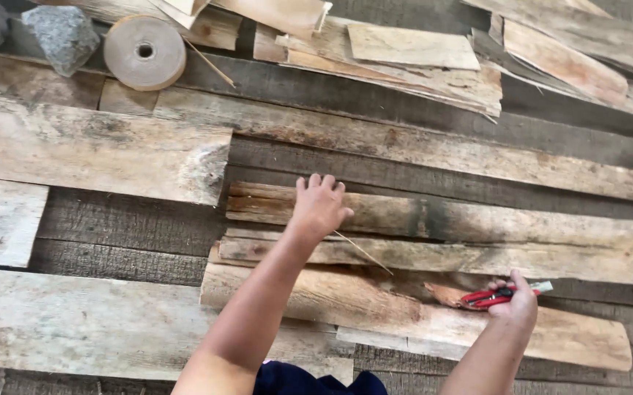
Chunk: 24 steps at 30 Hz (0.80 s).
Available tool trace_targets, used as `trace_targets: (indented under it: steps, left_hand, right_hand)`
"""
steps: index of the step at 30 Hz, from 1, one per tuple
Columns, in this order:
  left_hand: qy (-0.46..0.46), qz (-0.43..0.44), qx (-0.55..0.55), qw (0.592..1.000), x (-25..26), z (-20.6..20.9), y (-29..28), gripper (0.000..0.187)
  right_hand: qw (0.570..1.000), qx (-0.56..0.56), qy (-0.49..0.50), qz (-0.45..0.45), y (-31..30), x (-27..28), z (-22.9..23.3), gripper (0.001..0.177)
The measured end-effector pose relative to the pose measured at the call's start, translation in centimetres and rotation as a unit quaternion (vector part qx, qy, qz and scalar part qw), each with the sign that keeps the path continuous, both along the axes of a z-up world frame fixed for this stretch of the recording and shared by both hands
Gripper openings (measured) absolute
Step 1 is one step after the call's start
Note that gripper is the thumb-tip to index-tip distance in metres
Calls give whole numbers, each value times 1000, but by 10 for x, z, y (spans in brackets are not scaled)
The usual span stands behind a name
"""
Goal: Trimming and arranging thin wooden planks to fit together on a surface using a utility knife
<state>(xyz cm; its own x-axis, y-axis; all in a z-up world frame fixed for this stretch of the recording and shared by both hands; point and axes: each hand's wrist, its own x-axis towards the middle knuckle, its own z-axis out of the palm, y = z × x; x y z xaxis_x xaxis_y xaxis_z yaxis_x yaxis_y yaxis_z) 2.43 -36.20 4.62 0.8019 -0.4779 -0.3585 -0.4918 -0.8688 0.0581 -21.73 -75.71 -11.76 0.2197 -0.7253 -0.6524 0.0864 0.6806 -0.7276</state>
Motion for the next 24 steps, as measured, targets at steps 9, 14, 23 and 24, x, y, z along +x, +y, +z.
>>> trace_targets:
  steps: [9, 14, 23, 24]
  left_hand:
    - [-62, -30, -89, 994, -9, -44, -32, 47]
    - [-71, -107, -213, 968, -49, 79, -15, 16]
    - [-285, -82, -349, 889, -90, 131, 30, 17]
    - [-293, -81, -350, 886, -92, 133, 31, 17]
  right_hand:
    - [994, -8, -109, 13, -24, -11, -36, 30]
    - [990, -20, -133, -30, 14, -8, 24, 24]
    - [951, -183, -250, 6, 99, 33, 292, 9]
    - [948, -185, -258, 8, 89, 37, 295, 9]
